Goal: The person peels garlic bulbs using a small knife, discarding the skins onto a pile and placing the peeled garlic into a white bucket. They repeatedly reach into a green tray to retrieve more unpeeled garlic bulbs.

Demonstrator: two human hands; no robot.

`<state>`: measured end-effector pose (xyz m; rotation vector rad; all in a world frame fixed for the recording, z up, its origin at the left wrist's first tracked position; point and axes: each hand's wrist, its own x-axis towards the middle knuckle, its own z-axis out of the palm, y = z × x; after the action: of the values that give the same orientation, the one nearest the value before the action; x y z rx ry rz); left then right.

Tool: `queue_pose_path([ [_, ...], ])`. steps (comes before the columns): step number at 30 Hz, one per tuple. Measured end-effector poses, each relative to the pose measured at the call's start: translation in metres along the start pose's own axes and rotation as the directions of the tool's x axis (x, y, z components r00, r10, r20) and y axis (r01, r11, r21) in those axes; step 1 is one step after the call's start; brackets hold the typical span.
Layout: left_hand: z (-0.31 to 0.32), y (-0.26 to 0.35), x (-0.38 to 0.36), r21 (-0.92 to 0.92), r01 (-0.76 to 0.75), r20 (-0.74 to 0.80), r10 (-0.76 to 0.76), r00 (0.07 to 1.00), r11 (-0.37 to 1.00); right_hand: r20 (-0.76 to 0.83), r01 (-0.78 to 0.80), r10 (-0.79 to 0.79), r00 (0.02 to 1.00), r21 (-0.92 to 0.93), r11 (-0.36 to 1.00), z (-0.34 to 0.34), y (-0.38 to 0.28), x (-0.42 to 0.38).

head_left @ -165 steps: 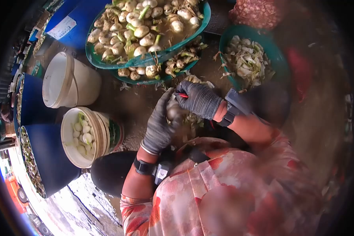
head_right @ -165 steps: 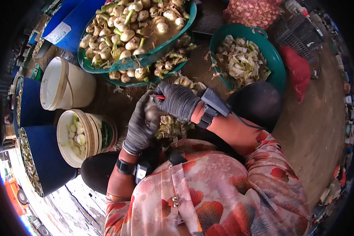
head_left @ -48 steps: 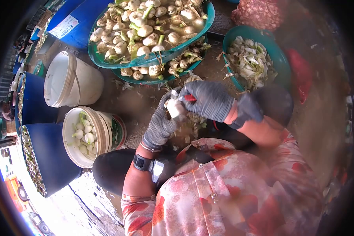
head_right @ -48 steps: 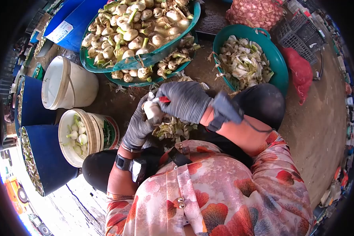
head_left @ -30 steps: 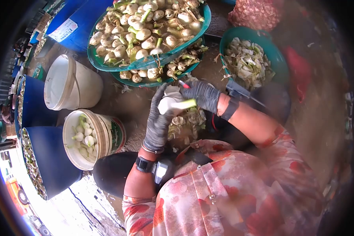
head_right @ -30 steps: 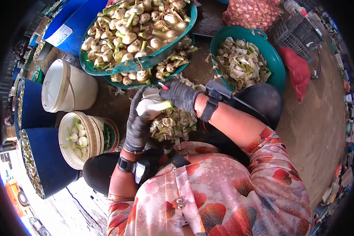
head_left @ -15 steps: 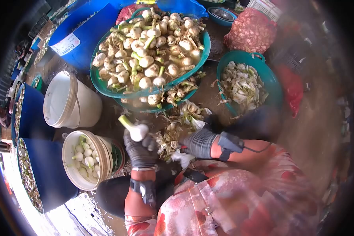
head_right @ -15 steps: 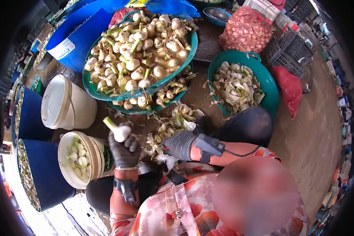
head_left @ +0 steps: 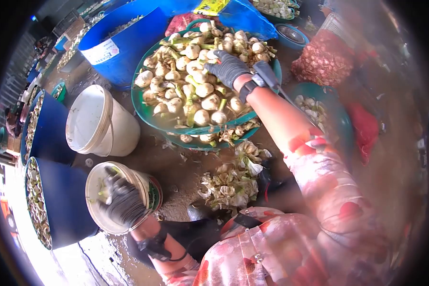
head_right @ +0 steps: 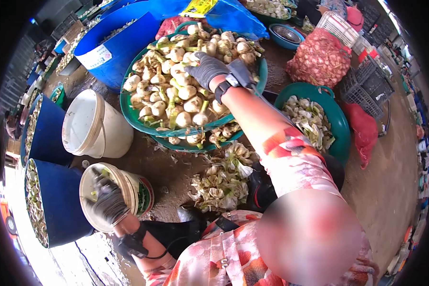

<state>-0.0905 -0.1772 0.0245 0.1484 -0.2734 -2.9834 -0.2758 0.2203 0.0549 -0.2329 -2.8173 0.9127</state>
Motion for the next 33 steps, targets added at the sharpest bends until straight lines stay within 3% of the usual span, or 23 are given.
queue_pose_path([
  [3, 0.024, -0.057, 0.000, 0.092, 0.072, -0.071, -0.065, 0.995, 0.993, -0.071, 0.017, -0.016, 0.997, 0.010, 1.000, 0.017, -0.005, -0.002],
  [4, 0.012, -0.069, 0.004, 0.124, 0.195, 0.114, -0.209, 0.971, 0.973, -0.088, 0.042, -0.039, 0.995, 0.029, 0.999, 0.018, 0.000, -0.003],
  [6, 0.029, -0.101, -0.009, 0.338, 0.320, -0.026, -0.331, 0.943, 0.885, -0.111, 0.106, -0.092, 0.989, 0.119, 0.987, 0.004, -0.002, -0.029],
  [8, 0.029, -0.125, -0.022, 0.614, 0.352, 0.016, -0.457, 0.889, 0.706, -0.142, 0.233, -0.191, 0.971, 0.398, 0.887, -0.017, -0.004, -0.077],
  [9, 0.022, -0.136, -0.028, 0.525, 0.477, -0.083, -0.515, 0.853, 0.705, -0.068, 0.178, -0.182, 0.981, 0.685, 0.707, -0.025, -0.005, -0.104],
  [10, 0.023, -0.142, -0.035, 0.989, -0.008, 0.073, -0.443, 0.893, 0.146, 0.165, -0.091, -0.039, 0.985, 0.709, 0.699, -0.052, -0.022, -0.140],
  [11, 0.025, -0.148, -0.040, 0.781, 0.337, 0.086, -0.625, 0.775, 0.525, -0.037, 0.280, -0.322, 0.946, 0.594, 0.755, -0.047, -0.009, -0.161],
  [12, 0.029, -0.154, -0.046, 0.347, 0.651, 0.208, -0.732, 0.649, 0.675, -0.181, 0.616, -0.601, 0.779, 0.397, 0.680, -0.041, 0.002, -0.179],
  [13, 0.034, -0.159, -0.055, 0.293, 0.691, 0.146, -0.745, 0.650, 0.661, 0.025, 0.220, -0.316, 0.948, 0.666, 0.713, -0.041, -0.003, -0.202],
  [14, 0.036, -0.163, -0.062, 0.240, 0.724, 0.090, -0.757, 0.647, 0.647, 0.302, -0.218, -0.050, 0.952, 0.786, 0.578, -0.041, -0.008, -0.219],
  [15, 0.032, -0.162, -0.066, 0.260, 0.733, 0.067, -0.769, 0.635, 0.628, 0.179, -0.101, -0.057, 0.982, 0.758, 0.644, -0.029, 0.003, -0.227],
  [16, 0.030, -0.164, -0.071, 0.260, 0.739, 0.062, -0.774, 0.630, 0.622, 0.179, -0.107, -0.048, 0.983, 0.758, 0.643, -0.022, 0.011, -0.230],
  [18, 0.029, -0.170, -0.076, 0.365, 0.658, 0.104, -0.731, 0.674, 0.659, 0.187, -0.101, -0.119, 0.975, 0.852, 0.514, -0.017, 0.015, -0.231],
  [19, 0.027, -0.173, -0.078, 0.361, 0.644, 0.160, -0.725, 0.670, 0.675, 0.123, -0.056, -0.071, 0.990, 0.795, 0.604, -0.021, 0.013, -0.237],
  [20, 0.026, -0.175, -0.081, 0.365, 0.648, 0.162, -0.731, 0.663, 0.668, 0.115, -0.053, -0.065, 0.991, 0.796, 0.603, -0.026, 0.009, -0.241],
  [22, 0.026, -0.178, -0.085, 0.543, 0.459, 0.146, -0.618, 0.772, 0.703, -0.113, 0.096, -0.045, 0.993, 0.510, 0.855, -0.037, 0.006, -0.249],
  [24, 0.024, -0.177, -0.088, 0.565, 0.412, 0.140, -0.575, 0.806, 0.715, -0.190, 0.144, -0.064, 0.980, 0.446, 0.883, -0.043, 0.001, -0.259],
  [26, 0.025, -0.177, -0.092, 0.686, 0.308, 0.077, -0.486, 0.871, 0.659, -0.245, 0.332, -0.275, 0.930, 0.234, 0.914, -0.050, -0.010, -0.269],
  [28, 0.028, -0.181, -0.096, 0.681, 0.301, 0.071, -0.470, 0.880, 0.667, -0.225, 0.312, -0.272, 0.936, 0.168, 0.935, -0.051, -0.019, -0.275],
  [30, 0.032, -0.183, -0.102, 0.801, 0.215, 0.041, -0.408, 0.912, 0.559, -0.169, 0.273, -0.265, 0.949, 0.027, 0.962, -0.048, -0.023, -0.278],
  [33, 0.028, -0.184, -0.104, 0.834, 0.136, 0.086, -0.370, 0.925, 0.534, -0.209, 0.268, -0.266, 0.941, -0.021, 0.963, -0.037, -0.022, -0.279],
])
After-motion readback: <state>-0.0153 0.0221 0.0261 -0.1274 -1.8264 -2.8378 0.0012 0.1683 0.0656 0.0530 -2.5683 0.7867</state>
